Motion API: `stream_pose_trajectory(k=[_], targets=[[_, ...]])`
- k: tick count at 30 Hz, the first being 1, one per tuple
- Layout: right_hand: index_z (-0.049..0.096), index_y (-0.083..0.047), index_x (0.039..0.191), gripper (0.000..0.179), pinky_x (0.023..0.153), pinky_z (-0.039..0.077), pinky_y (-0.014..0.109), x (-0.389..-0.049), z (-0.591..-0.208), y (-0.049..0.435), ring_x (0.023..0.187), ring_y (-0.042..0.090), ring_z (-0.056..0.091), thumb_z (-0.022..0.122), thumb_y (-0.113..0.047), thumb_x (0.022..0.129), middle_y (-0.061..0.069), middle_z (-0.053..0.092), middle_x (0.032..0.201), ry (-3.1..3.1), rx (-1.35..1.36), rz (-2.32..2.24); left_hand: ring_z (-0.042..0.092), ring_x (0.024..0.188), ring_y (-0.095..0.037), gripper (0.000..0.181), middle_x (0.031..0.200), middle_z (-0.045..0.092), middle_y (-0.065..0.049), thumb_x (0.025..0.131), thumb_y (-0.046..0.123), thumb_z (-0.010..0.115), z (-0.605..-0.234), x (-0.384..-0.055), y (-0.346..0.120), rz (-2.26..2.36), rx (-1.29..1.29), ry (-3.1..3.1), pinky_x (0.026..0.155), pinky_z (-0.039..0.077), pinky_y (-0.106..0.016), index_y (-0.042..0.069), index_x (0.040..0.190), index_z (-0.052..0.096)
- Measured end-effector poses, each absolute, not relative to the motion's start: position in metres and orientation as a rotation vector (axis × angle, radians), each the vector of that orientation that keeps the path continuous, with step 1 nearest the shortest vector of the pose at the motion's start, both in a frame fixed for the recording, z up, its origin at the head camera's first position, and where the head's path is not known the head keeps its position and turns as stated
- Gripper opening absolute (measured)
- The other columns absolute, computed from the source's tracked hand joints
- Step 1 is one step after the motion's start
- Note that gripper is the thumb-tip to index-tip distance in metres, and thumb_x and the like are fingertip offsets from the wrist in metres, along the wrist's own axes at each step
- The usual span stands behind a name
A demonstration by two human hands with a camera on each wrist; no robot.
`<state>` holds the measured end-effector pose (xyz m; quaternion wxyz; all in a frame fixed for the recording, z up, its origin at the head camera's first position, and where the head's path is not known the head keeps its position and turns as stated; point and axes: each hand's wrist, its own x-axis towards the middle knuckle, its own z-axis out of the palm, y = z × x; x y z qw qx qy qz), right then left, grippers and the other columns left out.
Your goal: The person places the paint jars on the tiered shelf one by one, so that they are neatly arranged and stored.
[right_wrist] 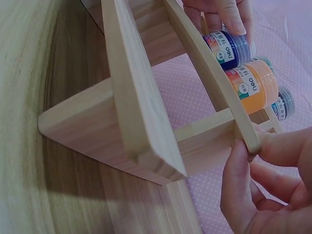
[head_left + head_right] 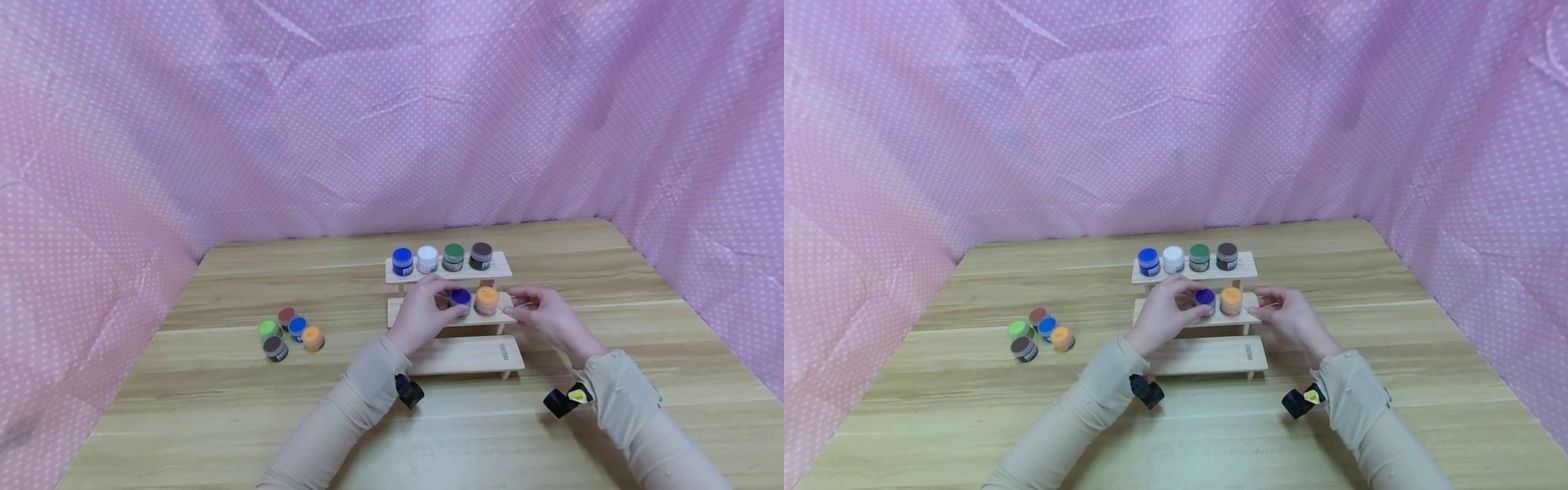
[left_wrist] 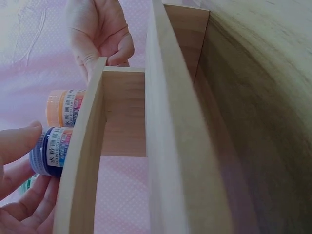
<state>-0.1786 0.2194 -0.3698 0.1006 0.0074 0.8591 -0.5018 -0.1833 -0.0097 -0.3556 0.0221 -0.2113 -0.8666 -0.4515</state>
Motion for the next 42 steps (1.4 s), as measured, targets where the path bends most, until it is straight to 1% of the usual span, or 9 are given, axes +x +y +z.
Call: stream_pose_trajectory(k=[7,12,17,25,29,33,38,42], targets=[[0.044,0.003,0.133,0.054,0.074,0.056,0.024,-0.177,-0.369,0.219,0.086,0.013,0.055,0.065,-0.014,0.086,0.016,0.056,0.110,2.556,0.035,-1.445,0.060,0.095,-0.012,0.035,0.107,0.063,-0.002,0.080,0.020,0.073,-0.352,-0.183,-0.013,-1.340,-0.649,-2.679,0.082,0.053,-0.020,0.012,0.112,0.065],[0.044,0.004,0.132,0.053,0.074,0.056,0.023,-0.176,-0.369,0.219,0.086,0.012,0.055,0.065,-0.014,0.086,0.016,0.056,0.110,2.559,0.036,-1.450,0.061,0.098,-0.014,0.033,0.110,0.063,-0.004,0.081,0.019,0.072,-0.347,-0.182,-0.016,-1.303,-0.661,-2.671,0.083,0.053,-0.020,0.011,0.112,0.064],[0.044,0.004,0.132,0.054,0.074,0.056,0.022,-0.177,-0.370,0.220,0.087,0.012,0.054,0.065,-0.013,0.086,0.015,0.055,0.111,2.561,0.038,-1.456,0.060,0.101,-0.015,0.031,0.112,0.061,-0.005,0.083,0.019,0.070,-0.342,-0.181,-0.019,-1.349,-0.664,-2.669,0.082,0.053,-0.017,0.010,0.112,0.063],[0.043,0.005,0.132,0.054,0.075,0.056,0.024,-0.177,-0.370,0.219,0.084,0.009,0.054,0.065,-0.013,0.086,0.014,0.056,0.109,2.549,0.023,-1.469,0.060,0.101,-0.016,0.030,0.109,0.062,-0.008,0.083,0.018,0.070,-0.342,-0.177,-0.028,-1.408,-0.689,-2.594,0.079,0.054,-0.017,0.009,0.111,0.064],[0.043,0.005,0.132,0.055,0.076,0.057,0.026,-0.178,-0.369,0.220,0.083,0.008,0.054,0.065,-0.013,0.086,0.013,0.057,0.107,2.546,0.022,-1.474,0.060,0.102,-0.020,0.029,0.110,0.062,-0.008,0.084,0.019,0.069,-0.345,-0.175,-0.034,-1.442,-0.687,-2.565,0.080,0.055,-0.020,0.008,0.109,0.065],[0.043,0.005,0.133,0.055,0.077,0.057,0.026,-0.178,-0.370,0.220,0.084,0.009,0.055,0.065,-0.014,0.086,0.014,0.056,0.108,2.549,0.022,-1.465,0.061,0.100,-0.023,0.027,0.106,0.063,-0.007,0.084,0.019,0.069,-0.348,-0.172,-0.039,-1.458,-0.701,-2.526,0.079,0.056,-0.022,0.007,0.108,0.066],[0.043,0.004,0.133,0.055,0.077,0.056,0.025,-0.177,-0.370,0.219,0.085,0.009,0.055,0.065,-0.014,0.086,0.014,0.056,0.109,2.538,0.026,-1.469,0.061,0.095,-0.021,0.027,0.104,0.065,-0.005,0.083,0.018,0.070,-0.351,-0.167,-0.046,-1.433,-0.719,-2.495,0.074,0.056,-0.018,0.008,0.108,0.067],[0.043,0.003,0.133,0.055,0.077,0.056,0.024,-0.176,-0.370,0.219,0.086,0.010,0.055,0.064,-0.015,0.087,0.014,0.056,0.111,2.540,0.027,-1.464,0.060,0.095,-0.018,0.027,0.106,0.065,-0.004,0.083,0.018,0.070,-0.351,-0.162,-0.052,-1.425,-0.708,-2.496,0.075,0.057,-0.023,0.010,0.108,0.067]])
